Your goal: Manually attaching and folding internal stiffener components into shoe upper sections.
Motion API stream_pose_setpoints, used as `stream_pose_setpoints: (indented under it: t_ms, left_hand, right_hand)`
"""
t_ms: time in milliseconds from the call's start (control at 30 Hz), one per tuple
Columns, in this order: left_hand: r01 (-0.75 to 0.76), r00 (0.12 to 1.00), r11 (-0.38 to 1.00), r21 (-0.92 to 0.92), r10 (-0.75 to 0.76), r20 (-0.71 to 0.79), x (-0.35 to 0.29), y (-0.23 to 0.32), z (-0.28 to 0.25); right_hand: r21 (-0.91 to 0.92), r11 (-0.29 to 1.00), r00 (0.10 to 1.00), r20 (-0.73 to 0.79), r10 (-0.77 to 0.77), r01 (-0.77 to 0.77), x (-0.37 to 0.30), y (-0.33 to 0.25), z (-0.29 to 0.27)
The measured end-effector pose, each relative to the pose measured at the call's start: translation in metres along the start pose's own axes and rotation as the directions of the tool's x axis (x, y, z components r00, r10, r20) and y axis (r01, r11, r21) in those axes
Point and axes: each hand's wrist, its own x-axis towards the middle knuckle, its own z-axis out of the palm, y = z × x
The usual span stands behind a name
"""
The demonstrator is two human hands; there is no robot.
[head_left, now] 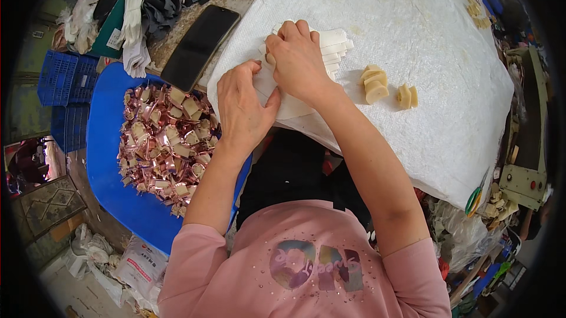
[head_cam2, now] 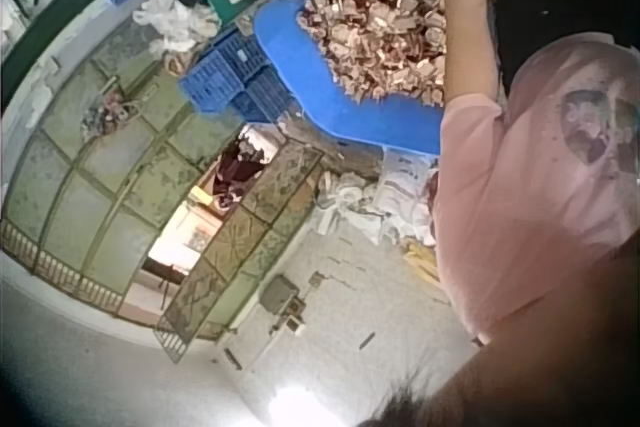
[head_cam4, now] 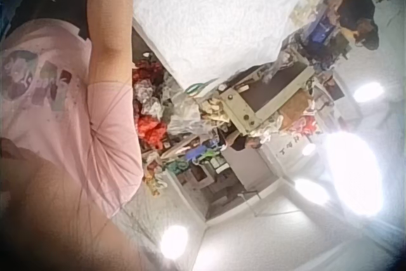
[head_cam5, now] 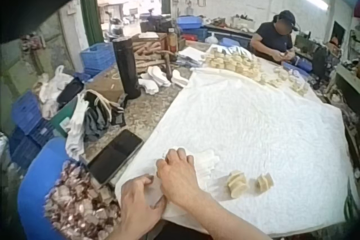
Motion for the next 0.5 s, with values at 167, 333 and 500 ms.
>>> stream_pose_setpoints:
  t_ms: [167,333,500]
  left_hand:
    - [-0.045,0.999,0.997,0.060,0.047,-0.017,-0.001,-0.003,0.002]
    - [-0.042,0.998,0.999,0.015,0.042,-0.041,-0.003,-0.006,0.007]
    - [-0.054,0.997,0.998,0.014,0.055,-0.060,-0.004,-0.005,0.009]
  right_hand:
    - [0.100,0.994,0.999,0.019,-0.035,0.033,-0.010,0.011,0.000]
    - [0.189,0.982,0.995,-0.101,-0.002,0.021,-0.004,0.002,-0.001]
    - [0.067,0.985,0.980,0.131,0.151,-0.161,0.003,-0.009,-0.003]
